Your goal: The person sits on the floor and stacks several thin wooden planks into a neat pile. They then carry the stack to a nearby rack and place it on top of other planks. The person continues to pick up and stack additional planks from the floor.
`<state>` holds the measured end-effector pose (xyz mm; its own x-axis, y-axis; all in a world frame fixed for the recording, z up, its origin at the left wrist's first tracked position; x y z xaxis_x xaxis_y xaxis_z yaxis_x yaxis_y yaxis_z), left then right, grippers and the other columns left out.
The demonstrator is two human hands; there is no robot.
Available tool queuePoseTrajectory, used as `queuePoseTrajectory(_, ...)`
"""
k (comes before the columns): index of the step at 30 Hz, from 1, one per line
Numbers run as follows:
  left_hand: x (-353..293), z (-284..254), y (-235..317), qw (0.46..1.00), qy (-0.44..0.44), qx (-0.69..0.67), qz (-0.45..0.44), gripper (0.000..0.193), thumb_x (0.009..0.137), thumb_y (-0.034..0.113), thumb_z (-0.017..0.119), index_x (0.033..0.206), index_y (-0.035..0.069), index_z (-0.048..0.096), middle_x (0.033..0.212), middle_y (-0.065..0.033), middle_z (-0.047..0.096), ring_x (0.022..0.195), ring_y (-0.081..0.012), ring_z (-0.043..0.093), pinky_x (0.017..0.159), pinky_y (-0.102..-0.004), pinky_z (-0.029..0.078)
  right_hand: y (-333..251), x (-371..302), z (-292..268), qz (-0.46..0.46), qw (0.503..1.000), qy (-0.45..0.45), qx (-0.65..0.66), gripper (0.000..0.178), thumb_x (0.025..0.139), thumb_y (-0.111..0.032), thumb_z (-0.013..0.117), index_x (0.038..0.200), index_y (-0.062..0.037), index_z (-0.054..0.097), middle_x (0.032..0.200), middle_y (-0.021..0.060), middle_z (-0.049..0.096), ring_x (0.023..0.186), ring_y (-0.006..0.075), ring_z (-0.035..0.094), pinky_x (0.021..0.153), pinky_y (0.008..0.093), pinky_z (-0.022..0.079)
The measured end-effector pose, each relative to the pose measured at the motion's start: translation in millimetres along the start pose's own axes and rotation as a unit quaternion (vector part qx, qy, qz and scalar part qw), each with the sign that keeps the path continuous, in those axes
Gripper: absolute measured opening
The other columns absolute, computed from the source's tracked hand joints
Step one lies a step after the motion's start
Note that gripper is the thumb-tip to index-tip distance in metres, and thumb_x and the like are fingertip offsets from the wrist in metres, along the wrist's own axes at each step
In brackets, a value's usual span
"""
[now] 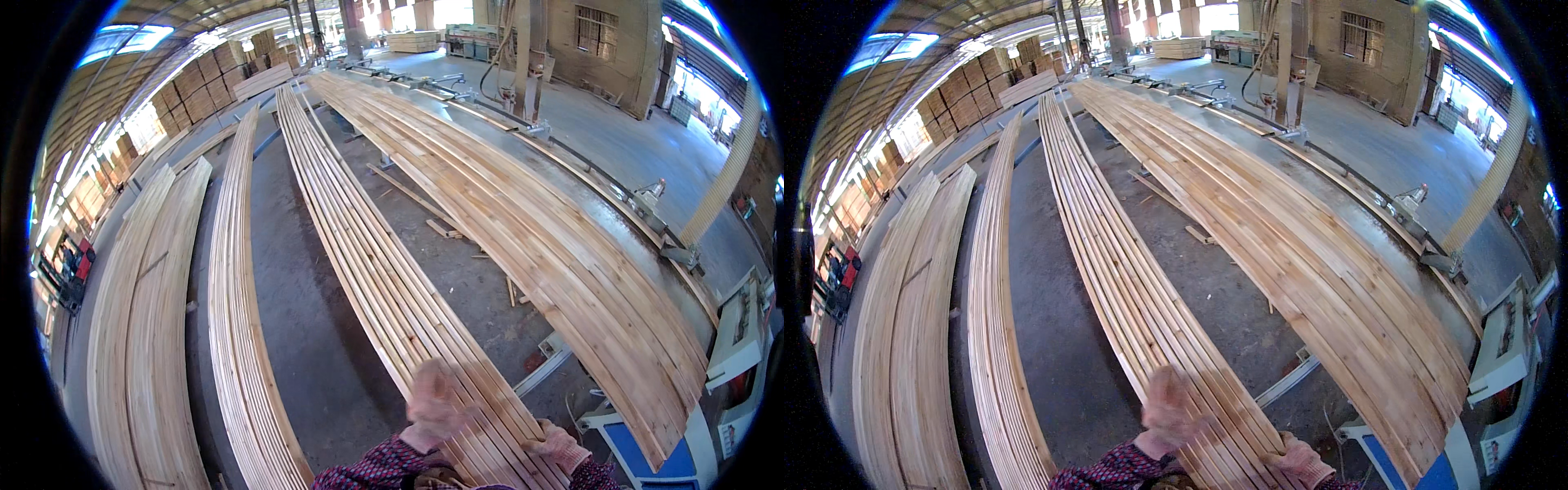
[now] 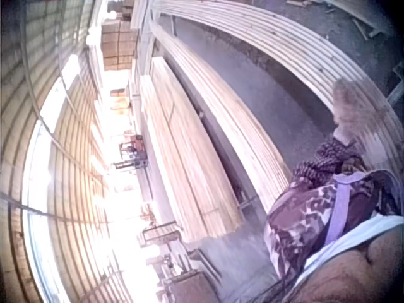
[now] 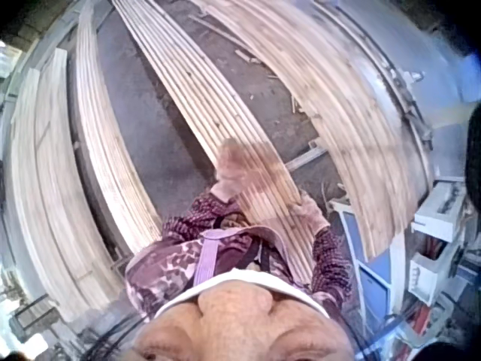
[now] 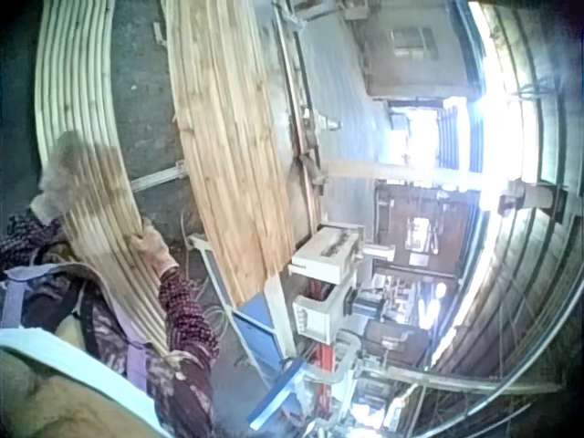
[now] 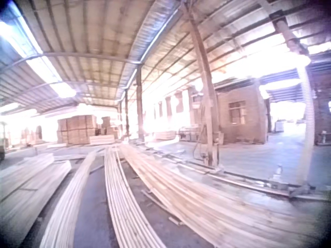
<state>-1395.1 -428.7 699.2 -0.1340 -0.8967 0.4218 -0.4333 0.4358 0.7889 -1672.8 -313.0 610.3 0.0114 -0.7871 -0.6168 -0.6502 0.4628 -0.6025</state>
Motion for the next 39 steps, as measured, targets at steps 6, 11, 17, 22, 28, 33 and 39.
queuePoseTrajectory(6, -89, -32, -73, 0.935, 0.050, -0.073, -0.344, 0.096, 0.084, 0.040, 0.080, 0.151, -0.001, 0.024, 0.136, -0.0240, 0.056, 0.125, -0.0335, 0.057, 0.105, -0.0406, 0.045, -11, 0, 0, 0.040, 0.999, -0.019, -0.010, 0.090, 0.074, -0.060, 0.079, 0.132, 0.0045, 0.056, 0.123, 0.0245, 0.066, 0.118, 0.0362, 0.063, 0.099, 0.0407, 0.049)
queuePoseTrajectory(11, -108, 1, -74, 0.893, 0.069, -0.080, -0.437, 0.093, 0.087, 0.045, 0.075, 0.153, 0.005, 0.024, 0.121, -0.0210, 0.068, 0.113, -0.0355, 0.066, 0.096, -0.0437, 0.051, 0, -1, 1, 0.014, 1.000, -0.003, 0.016, 0.086, 0.073, -0.059, 0.079, 0.128, 0.0046, 0.059, 0.117, 0.0250, 0.068, 0.114, 0.0362, 0.064, 0.097, 0.0403, 0.050)
queuePoseTrajectory(17, -109, 5, -66, 0.912, 0.094, -0.053, -0.395, 0.094, 0.087, 0.047, 0.073, 0.151, -0.002, 0.024, 0.132, -0.0285, 0.058, 0.122, -0.0407, 0.059, 0.099, -0.0454, 0.049, -2, 0, -8, -0.036, 0.999, -0.014, 0.028, 0.078, 0.075, -0.058, 0.078, 0.119, 0.0047, 0.066, 0.109, 0.0224, 0.071, 0.108, 0.0314, 0.067, 0.093, 0.0385, 0.051)
queuePoseTrajectory(22, -173, 25, 16, 0.932, 0.119, 0.207, -0.273, 0.093, 0.088, 0.040, 0.072, 0.152, -0.004, 0.021, 0.139, -0.0307, 0.049, 0.133, -0.0428, 0.046, 0.107, -0.0460, 0.042, 7, 15, -4, -0.053, 0.998, 0.007, -0.017, 0.075, 0.078, -0.057, 0.076, 0.119, 0.0051, 0.066, 0.108, 0.0204, 0.072, 0.104, 0.0267, 0.068, 0.090, 0.0373, 0.051)
queuePoseTrajectory(28, -341, 135, 110, 0.689, 0.203, -0.532, -0.449, 0.072, 0.094, 0.006, 0.058, 0.156, 0.007, 0.021, 0.144, -0.0144, 0.050, 0.127, -0.0249, 0.053, 0.103, -0.0394, 0.047, 27, 13, 8, -0.177, 0.957, -0.085, 0.213, 0.052, 0.089, -0.038, 0.074, 0.121, 0.0019, 0.065, 0.113, 0.0106, 0.070, 0.100, 0.0202, 0.066, 0.090, 0.0339, 0.051)
queuePoseTrajectory(33, -398, 146, 137, 0.690, 0.234, -0.530, -0.434, 0.086, 0.091, 0.016, 0.071, 0.159, 0.009, 0.020, 0.143, -0.0125, 0.053, 0.127, -0.0230, 0.054, 0.106, -0.0383, 0.046, 74, -69, 39, -0.156, 0.964, -0.073, 0.203, 0.066, 0.089, -0.039, 0.077, 0.135, 0.0009, 0.054, 0.119, 0.0096, 0.066, 0.097, 0.0196, 0.066, 0.085, 0.0304, 0.053)
queuePoseTrajectory(39, -427, 139, 128, 0.762, 0.148, -0.373, -0.509, 0.102, 0.083, 0.026, 0.080, 0.159, 0.005, 0.016, 0.144, -0.0150, 0.053, 0.130, -0.0242, 0.052, 0.111, -0.0343, 0.040, 97, -99, 72, -0.124, 0.943, -0.168, 0.260, 0.069, 0.090, -0.036, 0.076, 0.141, 0.0023, 0.048, 0.128, 0.0155, 0.063, 0.113, 0.0248, 0.066, 0.093, 0.0366, 0.055)
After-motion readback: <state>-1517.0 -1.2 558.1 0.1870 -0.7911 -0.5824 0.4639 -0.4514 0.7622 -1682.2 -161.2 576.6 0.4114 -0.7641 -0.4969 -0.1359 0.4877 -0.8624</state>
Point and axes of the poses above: each hand's wrist, its own x-axis towards the middle knuckle, its own z-axis out of the palm, y = z × x, the point moved 8 cm from there along x, towards the middle knuckle
